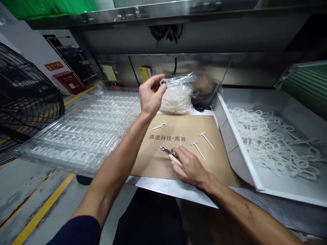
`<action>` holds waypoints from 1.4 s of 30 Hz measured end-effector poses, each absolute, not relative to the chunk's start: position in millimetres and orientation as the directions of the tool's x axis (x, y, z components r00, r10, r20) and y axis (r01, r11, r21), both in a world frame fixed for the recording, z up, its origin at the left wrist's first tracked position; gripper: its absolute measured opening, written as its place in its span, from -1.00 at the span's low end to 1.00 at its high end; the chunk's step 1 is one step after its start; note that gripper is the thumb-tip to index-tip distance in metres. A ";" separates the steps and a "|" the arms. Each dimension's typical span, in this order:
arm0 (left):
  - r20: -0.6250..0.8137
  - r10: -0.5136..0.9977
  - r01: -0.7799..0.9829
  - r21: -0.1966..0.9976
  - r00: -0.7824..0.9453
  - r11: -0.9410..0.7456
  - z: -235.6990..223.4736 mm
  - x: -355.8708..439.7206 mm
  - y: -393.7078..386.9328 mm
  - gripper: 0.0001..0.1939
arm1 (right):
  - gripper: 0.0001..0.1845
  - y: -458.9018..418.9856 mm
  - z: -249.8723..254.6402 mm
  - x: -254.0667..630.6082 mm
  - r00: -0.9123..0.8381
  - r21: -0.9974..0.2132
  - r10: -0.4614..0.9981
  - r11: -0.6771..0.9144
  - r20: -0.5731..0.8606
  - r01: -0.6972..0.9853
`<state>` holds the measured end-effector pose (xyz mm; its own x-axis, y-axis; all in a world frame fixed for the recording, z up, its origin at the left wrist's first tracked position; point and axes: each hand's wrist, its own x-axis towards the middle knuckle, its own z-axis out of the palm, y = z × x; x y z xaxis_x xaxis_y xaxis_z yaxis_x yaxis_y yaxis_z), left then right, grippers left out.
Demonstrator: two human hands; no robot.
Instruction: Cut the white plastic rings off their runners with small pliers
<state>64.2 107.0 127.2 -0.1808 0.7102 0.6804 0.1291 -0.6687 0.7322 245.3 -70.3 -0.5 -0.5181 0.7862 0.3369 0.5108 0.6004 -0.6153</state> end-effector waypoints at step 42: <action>0.141 0.541 0.535 0.078 0.829 -0.841 121.8 331.7 55.2 -0.63 | -0.56 -36.5 -0.2 251.8 -0.714 -0.500 0.683 0.678 0.154 0.540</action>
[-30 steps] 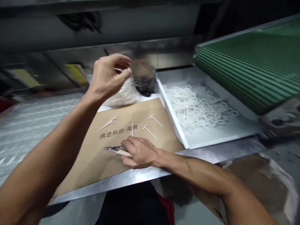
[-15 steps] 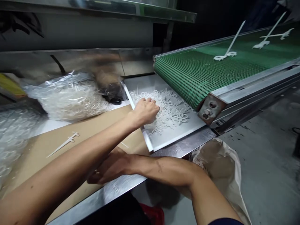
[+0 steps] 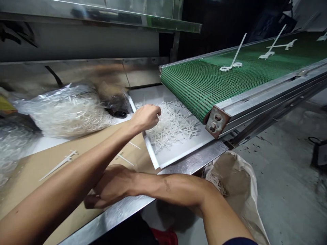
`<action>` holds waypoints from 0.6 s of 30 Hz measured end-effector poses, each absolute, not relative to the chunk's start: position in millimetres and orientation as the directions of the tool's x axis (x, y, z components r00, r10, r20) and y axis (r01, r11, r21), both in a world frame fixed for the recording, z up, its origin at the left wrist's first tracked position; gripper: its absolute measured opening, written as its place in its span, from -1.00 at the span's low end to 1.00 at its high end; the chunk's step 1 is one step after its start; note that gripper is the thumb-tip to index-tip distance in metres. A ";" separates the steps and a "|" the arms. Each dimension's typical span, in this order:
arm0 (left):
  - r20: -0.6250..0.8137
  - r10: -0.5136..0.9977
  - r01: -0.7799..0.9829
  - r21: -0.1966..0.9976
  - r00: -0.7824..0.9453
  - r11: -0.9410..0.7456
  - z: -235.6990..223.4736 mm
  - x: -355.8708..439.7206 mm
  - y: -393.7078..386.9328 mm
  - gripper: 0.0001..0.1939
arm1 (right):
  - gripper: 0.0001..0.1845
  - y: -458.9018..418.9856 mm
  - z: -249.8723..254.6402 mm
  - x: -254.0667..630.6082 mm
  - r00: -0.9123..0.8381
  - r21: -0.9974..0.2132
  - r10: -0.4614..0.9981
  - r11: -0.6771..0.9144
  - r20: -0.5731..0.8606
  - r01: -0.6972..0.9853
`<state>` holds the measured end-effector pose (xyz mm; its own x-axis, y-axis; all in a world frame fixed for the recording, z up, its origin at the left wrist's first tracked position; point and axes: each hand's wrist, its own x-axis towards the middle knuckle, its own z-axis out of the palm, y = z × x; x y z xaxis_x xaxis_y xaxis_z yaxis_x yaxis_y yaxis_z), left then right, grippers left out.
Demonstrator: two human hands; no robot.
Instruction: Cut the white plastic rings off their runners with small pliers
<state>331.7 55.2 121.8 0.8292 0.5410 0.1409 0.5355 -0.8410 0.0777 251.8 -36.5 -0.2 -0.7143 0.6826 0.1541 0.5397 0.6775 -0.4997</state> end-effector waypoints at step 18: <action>0.576 0.805 0.727 0.493 0.140 -0.479 88.8 47.4 -21.8 -0.83 | -0.65 -60.3 5.6 253.5 -0.486 -0.328 0.829 0.557 0.277 0.763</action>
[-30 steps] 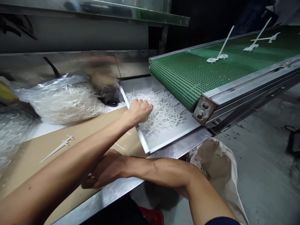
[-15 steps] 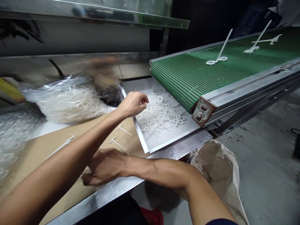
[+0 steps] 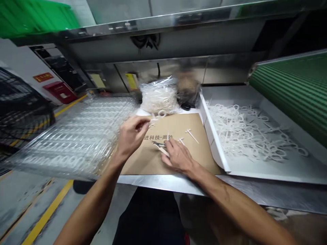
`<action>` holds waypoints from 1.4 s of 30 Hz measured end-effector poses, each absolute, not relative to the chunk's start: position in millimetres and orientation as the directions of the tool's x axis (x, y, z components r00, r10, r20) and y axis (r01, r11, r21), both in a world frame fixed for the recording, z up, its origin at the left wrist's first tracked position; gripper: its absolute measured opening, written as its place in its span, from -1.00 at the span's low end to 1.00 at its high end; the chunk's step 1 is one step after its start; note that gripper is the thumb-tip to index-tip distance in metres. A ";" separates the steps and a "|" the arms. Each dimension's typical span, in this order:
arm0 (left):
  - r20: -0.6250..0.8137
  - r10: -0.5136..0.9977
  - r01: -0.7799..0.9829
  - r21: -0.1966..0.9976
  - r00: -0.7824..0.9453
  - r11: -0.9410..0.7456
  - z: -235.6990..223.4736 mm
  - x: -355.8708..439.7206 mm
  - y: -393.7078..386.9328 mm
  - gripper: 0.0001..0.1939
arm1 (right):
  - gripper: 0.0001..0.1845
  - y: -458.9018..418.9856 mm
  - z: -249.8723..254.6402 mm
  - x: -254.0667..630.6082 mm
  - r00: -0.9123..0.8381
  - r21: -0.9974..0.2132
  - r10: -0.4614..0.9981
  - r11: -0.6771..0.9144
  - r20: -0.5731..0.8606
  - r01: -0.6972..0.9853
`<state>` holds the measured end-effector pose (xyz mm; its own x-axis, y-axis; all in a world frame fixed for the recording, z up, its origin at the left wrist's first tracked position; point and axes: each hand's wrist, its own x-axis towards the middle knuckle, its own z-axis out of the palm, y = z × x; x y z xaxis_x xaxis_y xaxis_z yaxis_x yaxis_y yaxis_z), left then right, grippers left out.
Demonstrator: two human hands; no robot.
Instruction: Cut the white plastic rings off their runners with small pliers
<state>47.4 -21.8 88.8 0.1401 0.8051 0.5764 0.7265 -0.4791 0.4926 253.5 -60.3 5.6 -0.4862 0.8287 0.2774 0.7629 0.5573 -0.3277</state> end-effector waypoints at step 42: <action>0.364 0.918 0.499 0.772 0.161 -0.393 1.4 -6.4 -108.8 -0.77 | -0.77 -60.7 12.3 254.5 -0.523 -0.569 0.662 0.742 0.538 0.354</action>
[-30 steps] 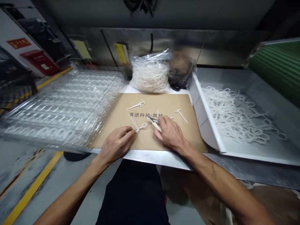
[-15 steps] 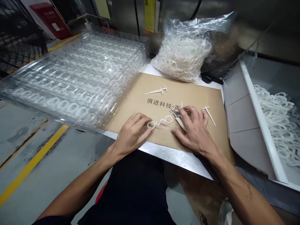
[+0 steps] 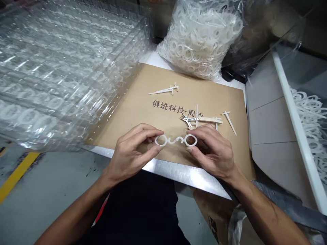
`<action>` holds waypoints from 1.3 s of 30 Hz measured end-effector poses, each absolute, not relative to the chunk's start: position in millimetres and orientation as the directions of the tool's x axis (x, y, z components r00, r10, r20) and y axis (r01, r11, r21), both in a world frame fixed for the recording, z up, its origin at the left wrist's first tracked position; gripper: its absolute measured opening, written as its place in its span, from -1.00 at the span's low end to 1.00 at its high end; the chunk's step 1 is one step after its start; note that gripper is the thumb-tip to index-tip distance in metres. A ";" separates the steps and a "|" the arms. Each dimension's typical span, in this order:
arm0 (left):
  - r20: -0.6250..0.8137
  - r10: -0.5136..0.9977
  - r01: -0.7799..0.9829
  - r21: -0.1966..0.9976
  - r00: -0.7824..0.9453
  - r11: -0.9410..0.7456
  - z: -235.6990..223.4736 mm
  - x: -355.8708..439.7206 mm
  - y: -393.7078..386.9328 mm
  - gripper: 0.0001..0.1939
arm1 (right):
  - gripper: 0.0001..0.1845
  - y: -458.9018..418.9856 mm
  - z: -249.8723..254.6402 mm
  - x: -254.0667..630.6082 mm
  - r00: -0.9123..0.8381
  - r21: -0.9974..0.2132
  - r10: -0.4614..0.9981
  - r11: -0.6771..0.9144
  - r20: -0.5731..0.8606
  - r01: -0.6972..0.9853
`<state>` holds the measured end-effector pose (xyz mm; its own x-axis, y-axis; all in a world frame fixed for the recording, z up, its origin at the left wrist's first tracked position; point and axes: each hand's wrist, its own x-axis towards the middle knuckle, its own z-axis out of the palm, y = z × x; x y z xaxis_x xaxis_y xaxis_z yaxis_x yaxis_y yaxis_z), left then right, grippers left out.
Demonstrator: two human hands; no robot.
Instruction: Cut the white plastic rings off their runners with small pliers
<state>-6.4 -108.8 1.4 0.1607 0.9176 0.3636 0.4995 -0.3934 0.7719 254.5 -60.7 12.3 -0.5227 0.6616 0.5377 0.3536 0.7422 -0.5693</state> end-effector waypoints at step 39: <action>0.461 0.886 0.446 0.785 0.045 -0.431 -8.3 -5.5 -113.9 -0.72 | -0.17 -40.6 17.9 296.2 -0.558 -0.141 0.814 0.579 0.163 0.803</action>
<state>-5.5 -113.9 -8.3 0.0448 0.8863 0.4609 0.4460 -0.4306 0.7846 296.2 -40.6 17.9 -0.5577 0.8139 0.1629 0.8034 0.5786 -0.1405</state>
